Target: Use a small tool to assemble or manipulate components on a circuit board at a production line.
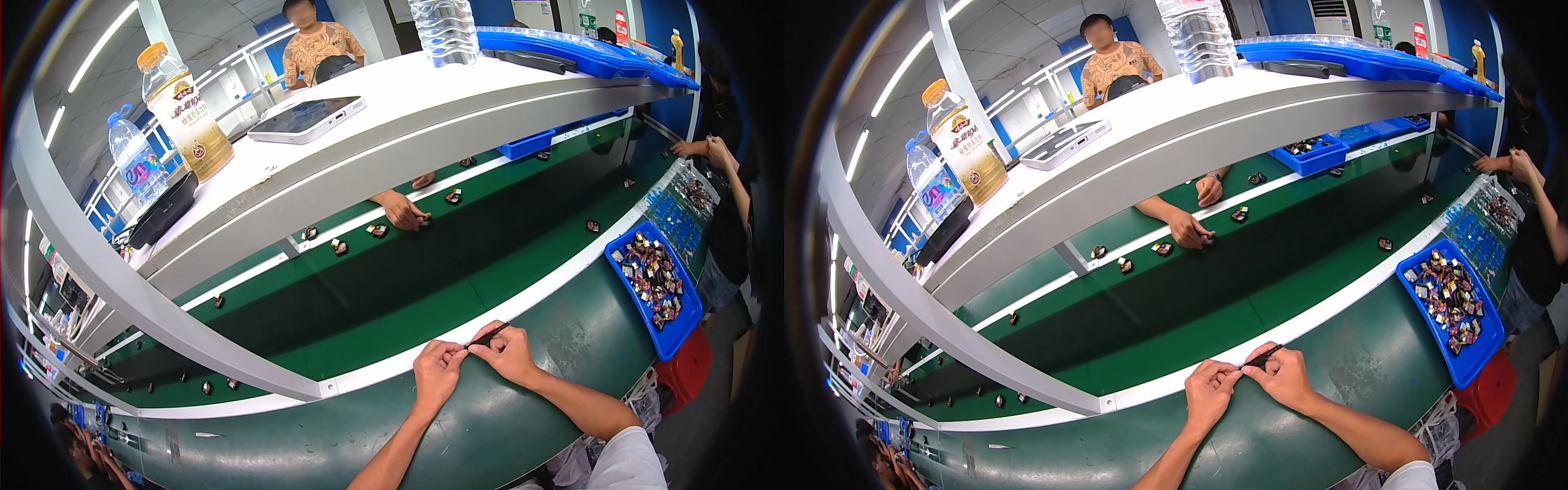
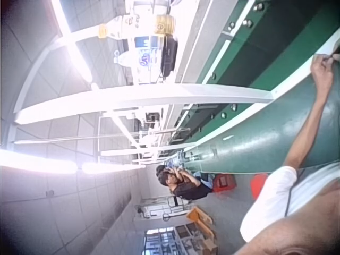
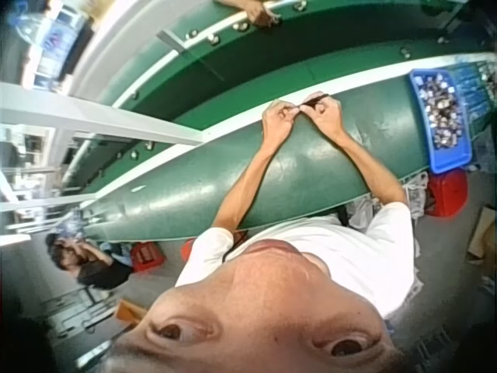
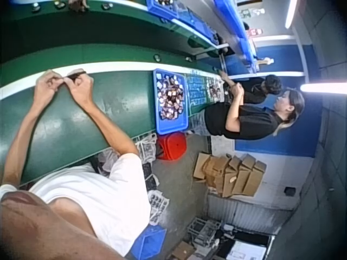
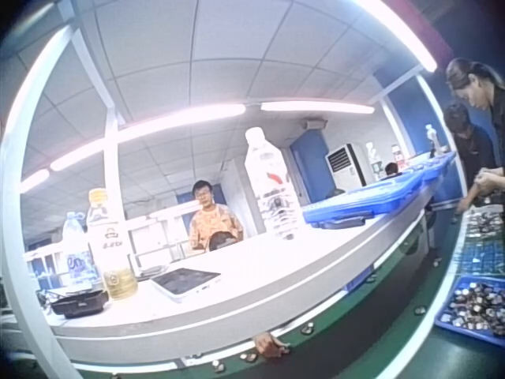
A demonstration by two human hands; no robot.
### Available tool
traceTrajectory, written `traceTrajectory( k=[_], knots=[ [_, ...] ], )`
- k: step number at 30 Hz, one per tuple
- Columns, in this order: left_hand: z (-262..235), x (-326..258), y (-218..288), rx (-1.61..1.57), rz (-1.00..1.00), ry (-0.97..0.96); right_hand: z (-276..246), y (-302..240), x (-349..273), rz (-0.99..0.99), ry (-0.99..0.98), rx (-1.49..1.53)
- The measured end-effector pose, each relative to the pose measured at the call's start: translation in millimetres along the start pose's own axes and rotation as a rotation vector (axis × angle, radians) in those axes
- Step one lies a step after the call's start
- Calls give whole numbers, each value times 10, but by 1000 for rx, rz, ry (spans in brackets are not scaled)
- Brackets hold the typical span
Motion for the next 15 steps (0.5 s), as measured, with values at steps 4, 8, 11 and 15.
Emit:
traceTrajectory(
  k=[4, 8, 11, 15],
  knots=[
    [6, -2, -15, -10, -2, 4, -19, -9, 0, -18, 23, 13],
    [3, -2, 9, -24, 0, 6, -22, 6, 0, -20, 21, 9],
    [2, -3, -4, -21, 7, 5, -23, -1, 1, -27, 18, -1],
    [7, -4, -18, -23, 5, 3, -24, 20, 3, -30, 22, 0]
  ],
)
Point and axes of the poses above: each hand's wrist, its own x-axis towards the middle knuckle, its own z-axis out of the palm, y = z × x, the point moved 10 cm from there along x, towards the middle knuckle, and after that the axes turned 1 degree about z, right-handed, at the moved point
